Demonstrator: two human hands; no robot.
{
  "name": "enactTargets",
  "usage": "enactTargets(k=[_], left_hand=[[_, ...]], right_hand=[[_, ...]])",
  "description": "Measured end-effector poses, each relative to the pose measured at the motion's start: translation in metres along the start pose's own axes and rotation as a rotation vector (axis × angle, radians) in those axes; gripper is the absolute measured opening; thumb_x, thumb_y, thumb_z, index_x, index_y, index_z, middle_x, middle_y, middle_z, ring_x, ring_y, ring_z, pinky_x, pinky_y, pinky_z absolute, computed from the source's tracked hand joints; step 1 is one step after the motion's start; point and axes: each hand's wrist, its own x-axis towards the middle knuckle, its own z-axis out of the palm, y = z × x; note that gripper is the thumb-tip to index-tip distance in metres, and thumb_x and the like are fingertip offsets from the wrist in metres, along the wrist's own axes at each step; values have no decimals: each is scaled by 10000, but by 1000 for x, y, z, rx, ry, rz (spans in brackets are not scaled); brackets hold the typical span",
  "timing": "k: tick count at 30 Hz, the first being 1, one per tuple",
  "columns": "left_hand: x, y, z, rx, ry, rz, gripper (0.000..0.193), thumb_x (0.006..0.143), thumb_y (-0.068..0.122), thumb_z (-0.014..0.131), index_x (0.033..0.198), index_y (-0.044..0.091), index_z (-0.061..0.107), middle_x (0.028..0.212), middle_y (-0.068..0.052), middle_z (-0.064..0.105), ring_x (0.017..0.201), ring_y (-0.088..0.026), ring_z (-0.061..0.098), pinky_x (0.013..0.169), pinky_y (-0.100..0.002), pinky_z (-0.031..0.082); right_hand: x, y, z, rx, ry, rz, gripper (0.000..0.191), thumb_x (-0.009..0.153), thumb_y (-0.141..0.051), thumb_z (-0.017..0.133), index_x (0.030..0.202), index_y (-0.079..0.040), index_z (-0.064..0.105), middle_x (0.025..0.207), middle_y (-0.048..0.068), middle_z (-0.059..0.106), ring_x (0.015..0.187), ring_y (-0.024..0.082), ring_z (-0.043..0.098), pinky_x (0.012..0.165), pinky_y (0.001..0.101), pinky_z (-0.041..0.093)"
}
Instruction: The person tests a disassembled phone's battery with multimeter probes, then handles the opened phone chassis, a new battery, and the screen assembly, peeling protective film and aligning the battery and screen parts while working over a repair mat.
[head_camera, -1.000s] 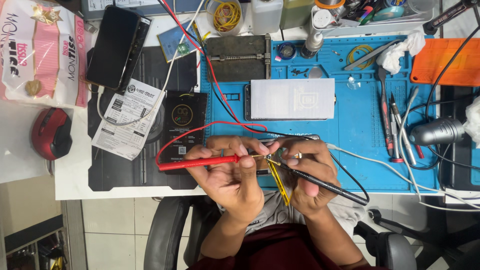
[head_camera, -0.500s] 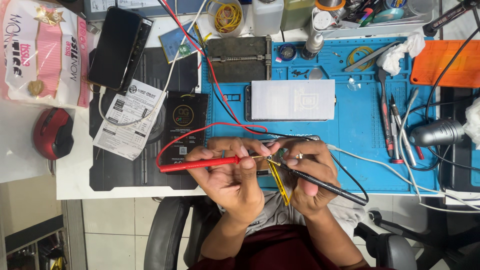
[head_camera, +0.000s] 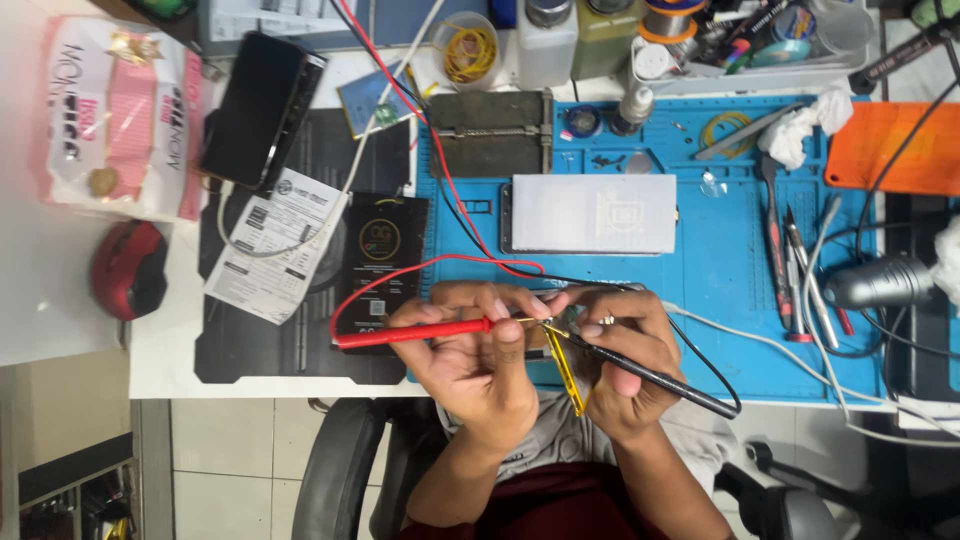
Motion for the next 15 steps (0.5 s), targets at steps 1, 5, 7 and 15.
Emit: enactTargets(k=[1, 5, 7, 15], left_hand=[[1, 1, 1, -14, -5, -3, 465, 1066, -18, 633, 1313, 132, 270, 1167, -114, 534, 924, -231, 674, 889, -498, 660], [-8, 20, 33, -67, 5, -24, 458, 1057, -28, 626, 1291, 137, 269, 1146, -112, 528, 984, -244, 661, 942, -540, 657], [-9, 25, 35, -108, -3, -29, 456, 1060, -36, 625, 1282, 138, 267, 1146, -111, 524, 1005, -244, 655, 967, -550, 650], [-16, 28, 22, -106, -7, -25, 445, 1050, -28, 617, 1264, 127, 259, 1136, -114, 524, 1003, -236, 654, 976, -572, 646]], right_hand=[[1, -1, 0, -9, 1, 7, 402, 1099, -455, 473, 1140, -70, 582, 1020, 128, 597, 976, 304, 720, 765, 356, 620], [13, -31, -22, 19, 4, 21, 401, 1108, -460, 478, 1150, -74, 578, 1030, 114, 590, 940, 290, 726, 782, 357, 620], [12, -35, -21, 36, 11, 26, 396, 1107, -452, 487, 1149, -71, 583, 1024, 111, 584, 932, 288, 724, 767, 344, 603], [-6, -35, -16, -38, 39, 12, 397, 1104, -445, 497, 1120, -59, 591, 1018, 122, 608, 887, 253, 696, 758, 322, 583]])
